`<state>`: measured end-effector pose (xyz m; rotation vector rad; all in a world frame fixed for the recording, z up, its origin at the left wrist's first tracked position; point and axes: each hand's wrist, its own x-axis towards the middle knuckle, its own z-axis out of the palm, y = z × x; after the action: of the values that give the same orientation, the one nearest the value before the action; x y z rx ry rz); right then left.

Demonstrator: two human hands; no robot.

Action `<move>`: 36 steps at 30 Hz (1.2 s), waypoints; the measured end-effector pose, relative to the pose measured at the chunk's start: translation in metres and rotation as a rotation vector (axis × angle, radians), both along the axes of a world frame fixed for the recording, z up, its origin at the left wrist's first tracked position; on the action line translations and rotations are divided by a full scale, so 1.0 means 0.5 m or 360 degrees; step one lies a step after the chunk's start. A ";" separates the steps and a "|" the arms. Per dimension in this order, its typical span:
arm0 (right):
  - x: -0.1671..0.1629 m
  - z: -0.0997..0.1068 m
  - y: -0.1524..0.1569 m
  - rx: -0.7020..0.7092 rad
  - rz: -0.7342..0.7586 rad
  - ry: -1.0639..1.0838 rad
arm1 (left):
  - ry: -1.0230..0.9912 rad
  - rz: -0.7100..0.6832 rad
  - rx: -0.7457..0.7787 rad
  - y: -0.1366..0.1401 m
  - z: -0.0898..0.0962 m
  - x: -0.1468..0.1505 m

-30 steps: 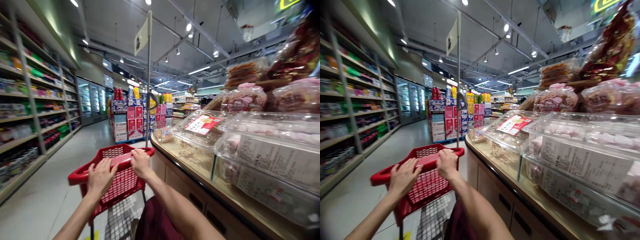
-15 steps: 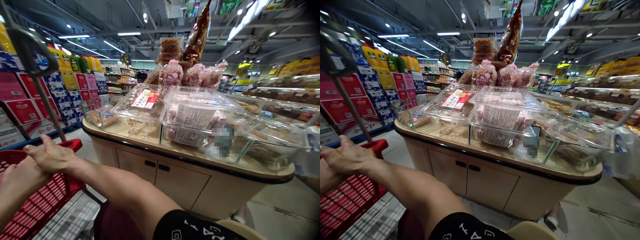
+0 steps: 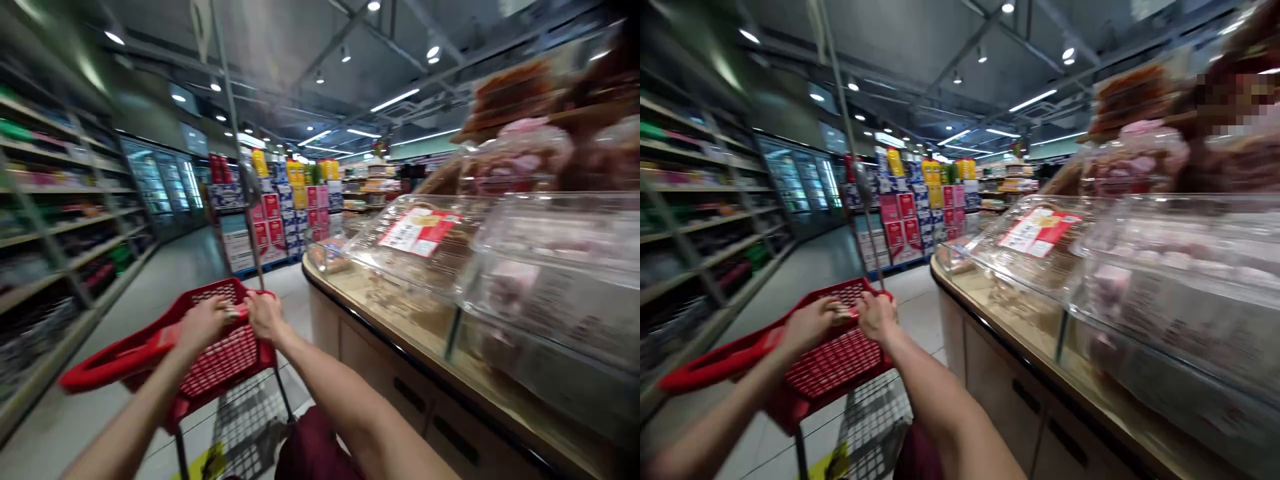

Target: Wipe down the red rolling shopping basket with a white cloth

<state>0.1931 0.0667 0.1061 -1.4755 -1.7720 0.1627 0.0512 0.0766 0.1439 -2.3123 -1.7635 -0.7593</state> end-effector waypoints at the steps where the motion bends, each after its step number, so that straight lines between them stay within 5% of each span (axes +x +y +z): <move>1: 0.003 -0.009 0.003 0.0015 0.0021 0.0044 | 0.0005 -0.0068 -0.0032 -0.008 -0.009 0.023; 5: 0.041 -0.045 0.019 0.0126 0.0182 0.0228 | 0.0092 -0.0285 0.0045 -0.014 -0.042 0.042; 10: 0.090 -0.082 0.018 0.0339 0.0253 0.0422 | -0.0244 0.0276 0.0068 -0.045 -0.048 0.000; 15: 0.127 -0.092 -0.013 0.0324 0.0262 0.0478 | -0.0155 -0.0022 0.0011 -0.063 -0.047 0.060; 21: 0.116 -0.087 -0.073 0.0377 0.0262 0.0293 | -0.0211 0.0267 0.0065 -0.111 -0.044 -0.003; 25: 0.097 -0.086 -0.101 0.0420 0.0161 0.0418 | -0.0065 -0.0189 0.0120 -0.139 -0.051 0.000; 30: 0.083 -0.083 -0.117 0.0376 0.0051 0.0482 | -0.0179 -0.0014 0.0229 -0.166 -0.042 -0.050; 36: 0.073 -0.071 -0.123 0.0279 0.0071 0.0585 | -0.0088 -0.0382 0.0296 -0.184 -0.083 0.048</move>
<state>0.2298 0.0051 0.0707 -1.1947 -1.4819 0.2758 0.0754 -0.0155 0.1024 -2.4209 -1.3818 -0.9879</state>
